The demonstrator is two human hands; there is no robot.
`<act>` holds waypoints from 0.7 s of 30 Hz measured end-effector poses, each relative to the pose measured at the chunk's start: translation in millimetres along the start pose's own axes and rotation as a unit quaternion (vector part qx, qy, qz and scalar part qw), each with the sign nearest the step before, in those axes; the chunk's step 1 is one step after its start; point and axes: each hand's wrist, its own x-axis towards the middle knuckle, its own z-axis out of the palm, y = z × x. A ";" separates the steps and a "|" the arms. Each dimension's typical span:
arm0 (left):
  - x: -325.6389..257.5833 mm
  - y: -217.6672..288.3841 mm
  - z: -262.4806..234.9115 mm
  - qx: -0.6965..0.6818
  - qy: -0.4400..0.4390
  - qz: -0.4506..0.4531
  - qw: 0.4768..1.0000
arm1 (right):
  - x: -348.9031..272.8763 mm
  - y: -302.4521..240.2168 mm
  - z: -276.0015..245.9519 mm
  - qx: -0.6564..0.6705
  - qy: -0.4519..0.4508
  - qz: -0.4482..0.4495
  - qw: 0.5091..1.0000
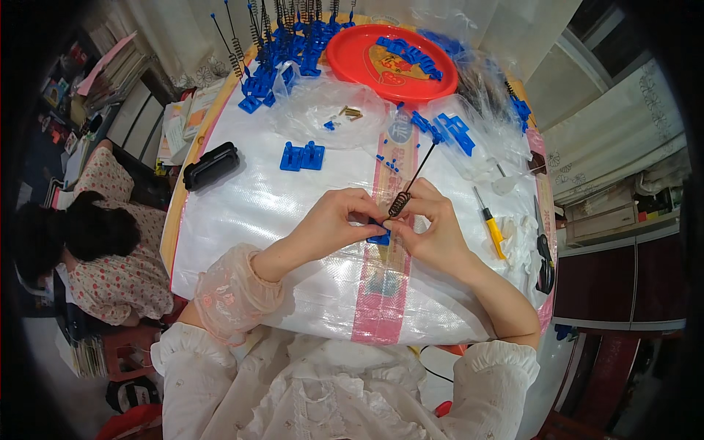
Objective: The recorder is assembling small blue plastic parts onto a metal spring and wire component.
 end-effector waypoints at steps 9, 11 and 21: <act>0.0 4.5 -0.6 0.009 -0.005 -0.001 1.000 | -0.2 -0.6 -0.9 -0.016 -0.002 -0.005 1.000; -0.4 4.4 0.0 0.001 -0.002 -0.004 1.000 | -0.3 -0.2 -0.4 -0.014 -0.002 -0.002 1.000; -0.1 5.8 -0.9 -0.001 -0.016 -0.031 0.999 | -1.4 2.2 1.0 0.002 0.003 0.004 1.000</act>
